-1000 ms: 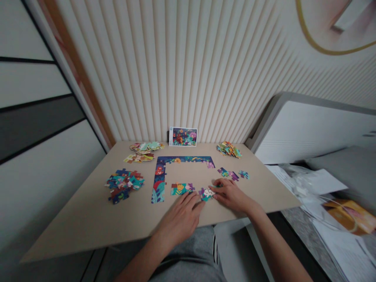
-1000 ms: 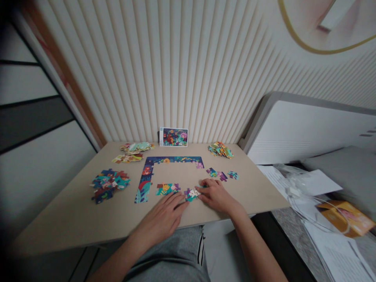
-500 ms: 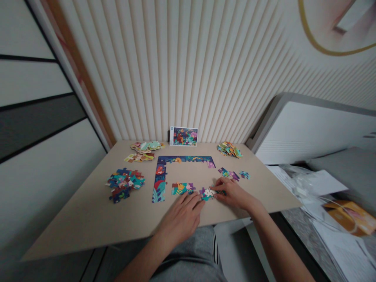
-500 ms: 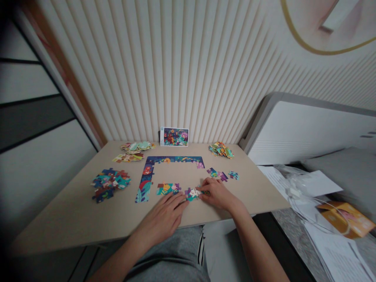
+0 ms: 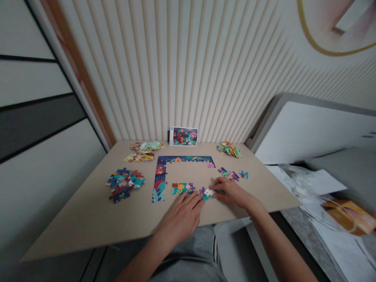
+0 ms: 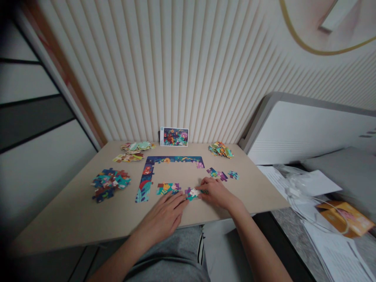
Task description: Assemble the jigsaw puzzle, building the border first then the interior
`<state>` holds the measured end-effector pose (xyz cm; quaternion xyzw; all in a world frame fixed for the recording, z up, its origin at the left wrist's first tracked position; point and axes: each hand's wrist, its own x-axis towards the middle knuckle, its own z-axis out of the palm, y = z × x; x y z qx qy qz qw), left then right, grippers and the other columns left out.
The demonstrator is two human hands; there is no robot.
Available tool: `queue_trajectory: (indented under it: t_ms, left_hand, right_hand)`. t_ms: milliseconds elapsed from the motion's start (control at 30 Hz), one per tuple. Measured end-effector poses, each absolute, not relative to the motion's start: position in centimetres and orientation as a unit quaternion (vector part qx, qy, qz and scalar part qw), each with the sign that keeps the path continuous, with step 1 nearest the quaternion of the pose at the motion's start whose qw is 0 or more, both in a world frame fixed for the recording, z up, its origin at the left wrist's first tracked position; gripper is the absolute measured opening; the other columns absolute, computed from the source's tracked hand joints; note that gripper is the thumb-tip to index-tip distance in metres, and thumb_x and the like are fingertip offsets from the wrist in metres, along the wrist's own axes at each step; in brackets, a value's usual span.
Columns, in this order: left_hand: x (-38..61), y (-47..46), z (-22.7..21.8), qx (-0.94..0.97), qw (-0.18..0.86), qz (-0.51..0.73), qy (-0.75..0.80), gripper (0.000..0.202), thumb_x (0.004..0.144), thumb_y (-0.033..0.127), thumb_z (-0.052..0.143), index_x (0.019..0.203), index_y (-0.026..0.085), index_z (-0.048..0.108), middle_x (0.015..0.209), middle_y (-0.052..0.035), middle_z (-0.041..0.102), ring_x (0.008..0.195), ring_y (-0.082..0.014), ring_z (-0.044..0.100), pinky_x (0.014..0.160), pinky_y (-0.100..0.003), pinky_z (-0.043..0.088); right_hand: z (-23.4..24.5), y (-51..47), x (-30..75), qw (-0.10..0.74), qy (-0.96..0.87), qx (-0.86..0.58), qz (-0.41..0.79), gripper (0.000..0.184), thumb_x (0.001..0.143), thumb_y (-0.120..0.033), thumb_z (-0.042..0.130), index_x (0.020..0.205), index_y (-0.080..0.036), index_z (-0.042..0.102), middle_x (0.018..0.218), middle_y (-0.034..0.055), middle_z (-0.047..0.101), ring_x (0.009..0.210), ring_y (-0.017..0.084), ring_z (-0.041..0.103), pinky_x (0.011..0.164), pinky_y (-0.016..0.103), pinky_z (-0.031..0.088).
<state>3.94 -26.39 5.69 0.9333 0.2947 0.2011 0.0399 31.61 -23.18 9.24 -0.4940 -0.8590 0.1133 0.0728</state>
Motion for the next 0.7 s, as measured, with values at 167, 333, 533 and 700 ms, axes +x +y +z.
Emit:
queue_trajectory:
  t_ms: [167, 333, 533, 700]
  left_hand:
    - [3.9, -26.3, 5.5, 0.933, 0.041, 0.202, 0.295, 0.045, 0.100, 0.027, 0.045, 0.145, 0.023, 0.048, 0.151, -0.0072, 0.052, 0.143, -0.0241, 0.042, 0.123, -0.048, 0.024]
    - [3.7, -26.4, 5.5, 0.920, 0.040, 0.219, 0.322, 0.046, 0.100, 0.029, 0.047, 0.146, 0.024, 0.046, 0.152, -0.0078, 0.050, 0.144, -0.0248, 0.040, 0.123, -0.047, 0.027]
    - [3.5, -26.4, 4.4, 0.868, 0.021, 0.257, 0.424, 0.049, 0.097, 0.035, 0.052, 0.143, 0.017, 0.049, 0.148, -0.0158, 0.051, 0.140, -0.0328, 0.043, 0.117, -0.055, 0.034]
    - [3.6, -26.5, 4.8, 0.874, 0.031, 0.235, 0.425, 0.040, 0.097, 0.033, 0.052, 0.134, 0.018, 0.055, 0.143, -0.0150, 0.054, 0.137, -0.0314, 0.045, 0.116, -0.053, 0.035]
  right_hand:
    - [8.6, -23.6, 31.4, 0.085, -0.849, -0.512, 0.103, 0.031, 0.095, -0.037, 0.065, 0.123, -0.030, 0.073, 0.108, 0.0085, 0.066, 0.102, 0.024, 0.062, 0.091, 0.035, 0.046]
    - [8.0, -25.0, 30.8, 0.136, -0.849, -0.504, 0.085, 0.043, 0.095, -0.044, 0.064, 0.136, -0.030, 0.065, 0.131, 0.0114, 0.062, 0.122, 0.027, 0.055, 0.107, 0.044, 0.040]
    - [6.5, -24.9, 29.8, 0.194, -0.858, -0.460, 0.119, 0.042, 0.098, -0.042, 0.062, 0.139, -0.032, 0.062, 0.138, 0.0099, 0.061, 0.130, 0.027, 0.052, 0.112, 0.048, 0.038]
    - [5.6, -24.6, 29.6, 0.230, -0.855, -0.447, 0.129, 0.035, 0.100, -0.036, 0.058, 0.135, -0.032, 0.065, 0.135, 0.0097, 0.062, 0.127, 0.025, 0.055, 0.110, 0.046, 0.042]
